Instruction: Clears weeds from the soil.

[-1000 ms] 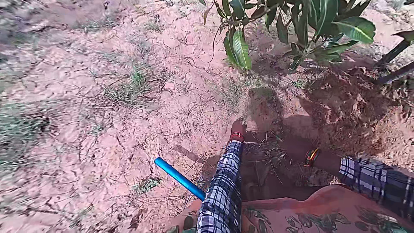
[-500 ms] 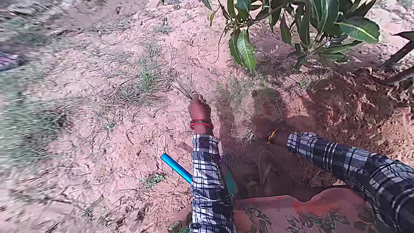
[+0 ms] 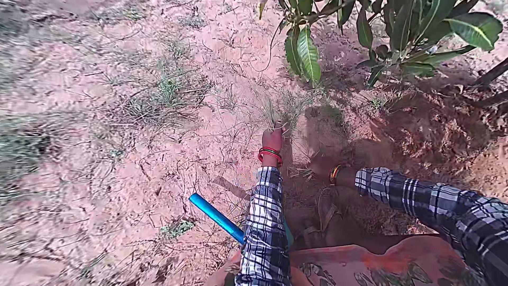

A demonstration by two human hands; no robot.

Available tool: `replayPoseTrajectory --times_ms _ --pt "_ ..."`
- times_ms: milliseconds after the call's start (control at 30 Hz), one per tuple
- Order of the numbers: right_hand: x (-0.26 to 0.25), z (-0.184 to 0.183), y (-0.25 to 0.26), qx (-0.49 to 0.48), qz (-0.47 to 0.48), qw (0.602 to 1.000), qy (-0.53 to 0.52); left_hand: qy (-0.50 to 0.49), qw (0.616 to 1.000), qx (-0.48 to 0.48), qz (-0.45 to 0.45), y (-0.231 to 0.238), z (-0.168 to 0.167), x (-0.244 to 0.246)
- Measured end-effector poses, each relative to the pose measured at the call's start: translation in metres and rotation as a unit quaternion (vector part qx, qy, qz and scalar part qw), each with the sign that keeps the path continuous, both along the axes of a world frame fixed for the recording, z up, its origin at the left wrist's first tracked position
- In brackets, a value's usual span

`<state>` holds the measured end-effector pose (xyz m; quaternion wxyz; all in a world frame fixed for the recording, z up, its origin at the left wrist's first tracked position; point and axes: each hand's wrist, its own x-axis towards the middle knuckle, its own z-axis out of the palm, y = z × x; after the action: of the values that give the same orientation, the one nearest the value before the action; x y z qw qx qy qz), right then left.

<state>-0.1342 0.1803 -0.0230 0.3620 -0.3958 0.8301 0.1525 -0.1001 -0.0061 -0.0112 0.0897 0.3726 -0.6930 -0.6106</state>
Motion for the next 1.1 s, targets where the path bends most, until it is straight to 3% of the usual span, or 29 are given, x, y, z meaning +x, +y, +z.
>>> replayPoseTrajectory --times_ms 67,133,233,333,467,633,733,833,933,1000,1100 --pt "0.061 0.023 0.017 0.041 0.058 0.995 -0.075 -0.047 0.997 -0.021 -0.057 0.002 -0.01 -0.001" --pt "0.087 0.031 0.037 0.056 0.058 0.99 -0.117 -0.102 0.988 -0.033 -0.115 0.013 -0.015 -0.001" --pt "0.062 0.024 0.062 0.033 0.024 0.996 -0.085 -0.126 0.972 -0.081 -0.18 0.038 -0.022 0.004" --pt "0.039 0.059 0.08 0.057 0.002 0.997 -0.056 -0.098 0.964 -0.124 -0.214 0.073 -0.039 0.005" --pt "0.03 0.102 0.109 0.065 -0.03 0.997 -0.037 -0.125 0.934 -0.18 -0.283 0.117 -0.056 -0.036" --pt "0.013 0.099 0.122 0.049 -0.082 0.995 0.007 -0.151 0.921 -0.201 -0.296 0.14 -0.071 -0.074" --pt "-0.007 0.095 0.115 0.003 -0.084 0.996 0.033 -0.211 0.91 -0.167 -0.314 0.125 -0.058 -0.062" --pt "-0.042 0.078 0.095 -0.062 -0.074 0.991 0.093 -0.25 0.899 -0.216 -0.289 0.098 -0.041 -0.03" --pt "-0.081 0.037 0.076 -0.109 -0.088 0.978 0.157 -0.238 0.918 -0.265 -0.176 0.039 -0.002 0.013" --pt "-0.095 0.029 0.058 -0.045 -0.14 0.977 0.157 -0.212 0.94 -0.246 -0.103 -0.003 0.046 0.047" --pt "-0.101 0.017 0.053 -0.002 -0.185 0.97 0.154 -0.065 0.98 -0.181 0.042 -0.022 0.108 0.116"
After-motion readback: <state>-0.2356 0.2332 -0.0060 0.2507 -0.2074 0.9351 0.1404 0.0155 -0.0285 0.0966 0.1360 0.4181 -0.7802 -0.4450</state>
